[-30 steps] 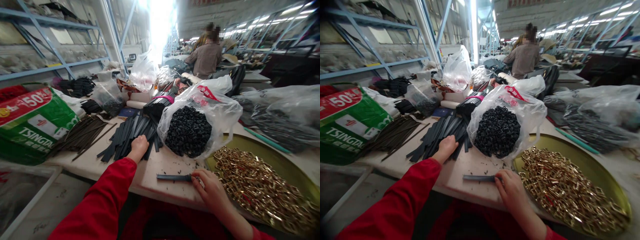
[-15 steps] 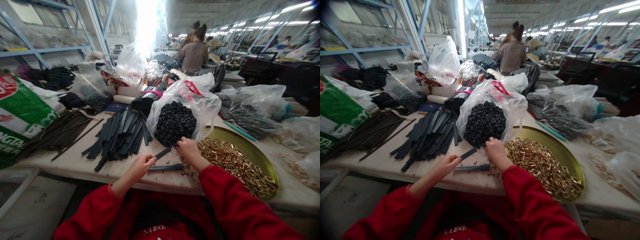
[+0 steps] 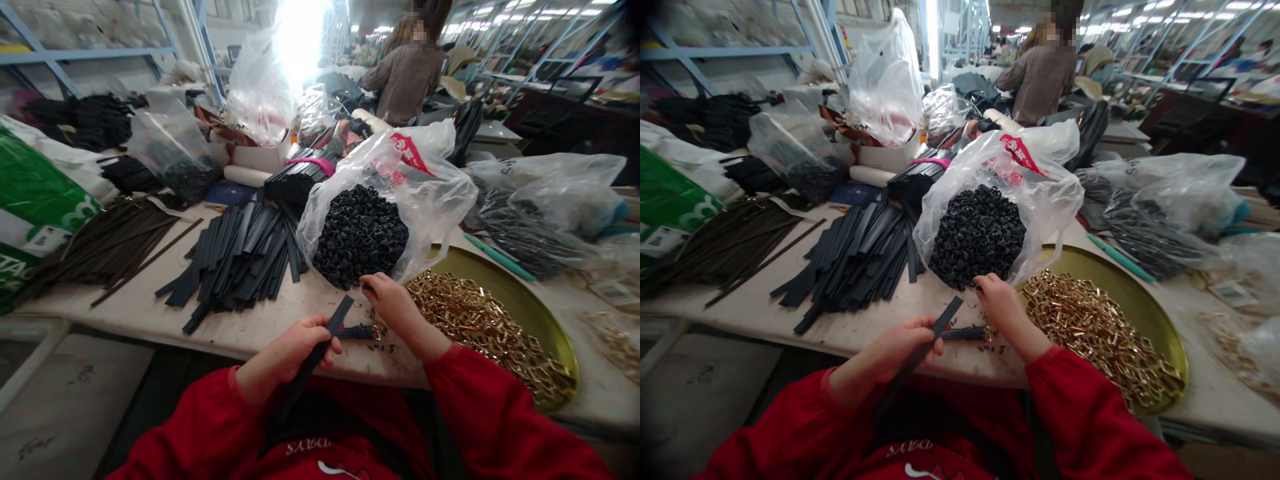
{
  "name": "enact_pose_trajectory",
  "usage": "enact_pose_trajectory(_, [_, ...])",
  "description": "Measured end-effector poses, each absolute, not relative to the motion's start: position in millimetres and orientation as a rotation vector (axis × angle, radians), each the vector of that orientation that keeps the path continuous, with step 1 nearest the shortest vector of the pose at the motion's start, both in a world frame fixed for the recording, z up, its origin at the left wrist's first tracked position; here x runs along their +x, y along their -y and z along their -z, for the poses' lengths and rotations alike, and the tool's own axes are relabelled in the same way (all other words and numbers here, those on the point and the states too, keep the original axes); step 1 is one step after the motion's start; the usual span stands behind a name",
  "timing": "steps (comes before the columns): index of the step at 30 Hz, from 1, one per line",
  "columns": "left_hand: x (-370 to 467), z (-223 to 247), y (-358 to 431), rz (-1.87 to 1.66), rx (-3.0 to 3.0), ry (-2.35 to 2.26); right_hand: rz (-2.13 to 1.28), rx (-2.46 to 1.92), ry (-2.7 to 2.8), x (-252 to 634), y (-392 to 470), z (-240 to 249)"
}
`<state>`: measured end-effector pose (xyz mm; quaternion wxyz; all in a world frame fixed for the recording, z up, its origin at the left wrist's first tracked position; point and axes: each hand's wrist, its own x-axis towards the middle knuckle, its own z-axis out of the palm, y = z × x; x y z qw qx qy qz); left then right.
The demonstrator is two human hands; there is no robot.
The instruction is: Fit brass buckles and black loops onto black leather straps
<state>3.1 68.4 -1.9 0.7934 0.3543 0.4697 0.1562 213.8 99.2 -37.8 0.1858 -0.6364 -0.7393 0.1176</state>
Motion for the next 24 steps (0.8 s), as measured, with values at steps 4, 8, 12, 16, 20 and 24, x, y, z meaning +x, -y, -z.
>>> enact_pose_trajectory(4, [2,9,-67,-0.336,0.810,-0.961,-1.074,-1.587,1.398,213,-81,30])
enact_pose_trajectory(8, [4,14,-62,-0.371,0.895,-1.004,-1.503,-1.363,0.761,200,-58,24])
enact_pose_trajectory(12, [10,11,-57,-0.411,1.041,-1.081,-1.594,-1.216,0.539,191,-49,27])
enact_pose_trajectory(16, [15,8,-53,-0.431,1.163,-1.085,-1.519,-1.224,0.528,186,-44,32])
enact_pose_trajectory(20, [16,11,-50,-0.482,1.330,-1.092,-1.351,-1.240,0.694,182,-36,32])
enact_pose_trajectory(24, [16,13,-45,-0.455,1.513,-1.149,-1.345,-1.246,0.701,182,-29,34])
